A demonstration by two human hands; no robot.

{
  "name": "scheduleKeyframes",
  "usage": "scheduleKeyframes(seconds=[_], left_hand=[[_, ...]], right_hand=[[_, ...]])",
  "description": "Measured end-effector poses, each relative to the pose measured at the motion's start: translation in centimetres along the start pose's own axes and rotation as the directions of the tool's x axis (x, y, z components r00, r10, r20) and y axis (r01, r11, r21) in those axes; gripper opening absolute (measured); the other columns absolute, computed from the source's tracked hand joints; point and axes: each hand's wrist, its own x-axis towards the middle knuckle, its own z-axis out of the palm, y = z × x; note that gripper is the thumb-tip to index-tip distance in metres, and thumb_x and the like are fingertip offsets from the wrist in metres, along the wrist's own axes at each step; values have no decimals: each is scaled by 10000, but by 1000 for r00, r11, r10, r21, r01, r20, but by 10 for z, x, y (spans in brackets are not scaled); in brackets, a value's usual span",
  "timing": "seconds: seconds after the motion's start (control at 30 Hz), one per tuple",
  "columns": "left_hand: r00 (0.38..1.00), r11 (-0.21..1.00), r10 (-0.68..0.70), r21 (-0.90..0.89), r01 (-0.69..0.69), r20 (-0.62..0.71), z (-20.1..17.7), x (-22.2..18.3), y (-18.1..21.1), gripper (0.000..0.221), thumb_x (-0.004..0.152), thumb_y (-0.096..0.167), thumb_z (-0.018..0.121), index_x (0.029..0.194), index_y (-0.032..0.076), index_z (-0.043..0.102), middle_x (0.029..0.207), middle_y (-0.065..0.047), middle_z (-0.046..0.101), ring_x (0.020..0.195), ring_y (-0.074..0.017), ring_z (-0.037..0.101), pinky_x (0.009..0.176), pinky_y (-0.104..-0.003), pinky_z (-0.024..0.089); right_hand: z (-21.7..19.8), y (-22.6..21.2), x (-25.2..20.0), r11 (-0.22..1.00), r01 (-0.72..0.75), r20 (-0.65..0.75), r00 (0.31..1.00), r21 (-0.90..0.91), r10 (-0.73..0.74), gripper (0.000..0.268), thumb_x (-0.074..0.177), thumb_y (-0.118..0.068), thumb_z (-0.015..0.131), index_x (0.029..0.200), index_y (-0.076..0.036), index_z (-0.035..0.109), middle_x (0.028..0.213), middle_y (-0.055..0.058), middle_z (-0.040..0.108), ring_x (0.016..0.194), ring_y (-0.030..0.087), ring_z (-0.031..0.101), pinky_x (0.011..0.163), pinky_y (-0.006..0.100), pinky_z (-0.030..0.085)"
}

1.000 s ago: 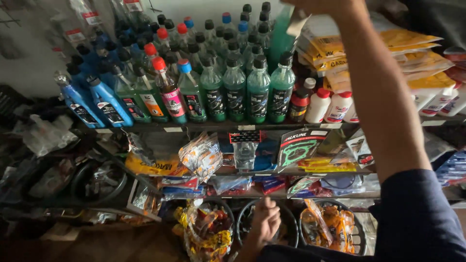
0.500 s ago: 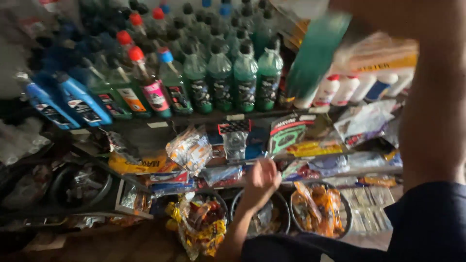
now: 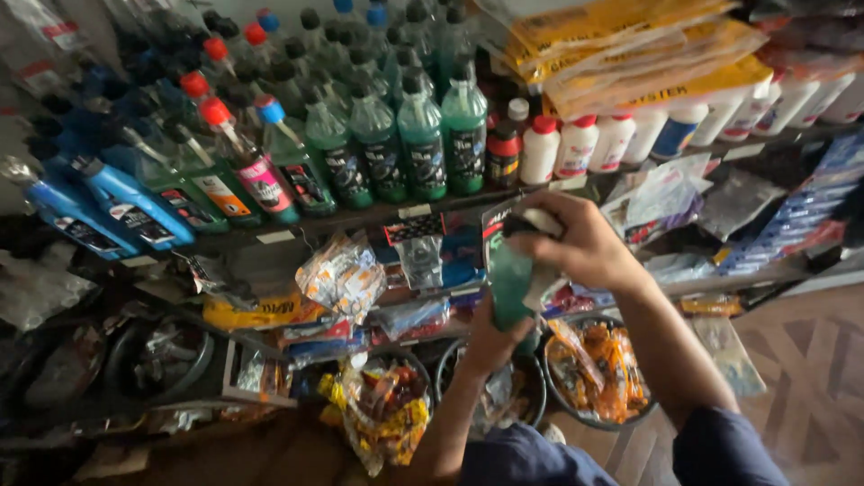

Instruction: Wiping down liquid bottles with a cloth and organizing them on a metal shop shelf.

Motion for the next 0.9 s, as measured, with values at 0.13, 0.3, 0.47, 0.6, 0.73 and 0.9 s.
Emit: scheduleKeyframes(seconds=[0.13,0.3,0.47,0.6,0.73,0.9], left_hand=[[997,987,-69,-144,66,-22,2,-21,53,785,863,469,805,1510,133,511,1207,-91,603,1054,-189,584,890,-396,510],[998,881,-38,-473,11,-49,-8,-3,36,460,993,333,622,1351,55,544,1079,-238,727,871,-301,751,711,-464,652],[987,825,-138,-561,67,-86,-23,39,-85,300,1063,368,548,1205,110,605,970,-138,747,748,-229,748,646,-422,645],[995,959,-24,-282,-5,-101,-9,6,-6,500,1025,298,621,1472,106,505,1333,-121,635,1137,-178,636,1066,-390,506],[996,996,85,29,-84,-26,1,-12,5,411,1017,191,537,1400,47,574,1238,-190,650,1155,-288,622,1062,-477,486],[939,906,343,269,-326,-21,5,-11,58,360,1048,216,432,1338,69,586,1265,-66,609,1158,-159,570,1103,-325,405]], right_hand=[[-4,96,-28,844,115,-337,882,-524,-330,579,826,-62,736,1397,-113,655,1398,160,604,1356,319,560,1151,411,449],[43,-10,-70,931,324,-469,857,167,-214,358,1119,-49,370,1380,18,606,1415,127,630,1280,115,530,1153,278,433],[96,1,-88,618,-69,-99,967,783,234,213,1042,-332,551,1002,-125,526,813,-4,546,702,102,484,651,291,362],[101,55,-75,850,421,-124,870,-318,-477,804,1011,-383,435,1616,62,147,1637,431,81,1497,614,129,1209,655,206],[73,57,-34,917,371,-246,884,-148,-397,850,939,-195,555,1619,82,127,1598,384,257,1455,583,318,1186,640,299],[115,70,-71,737,412,-189,793,-536,-580,803,902,-370,582,1530,88,381,1541,419,330,1417,640,335,1161,657,344]])
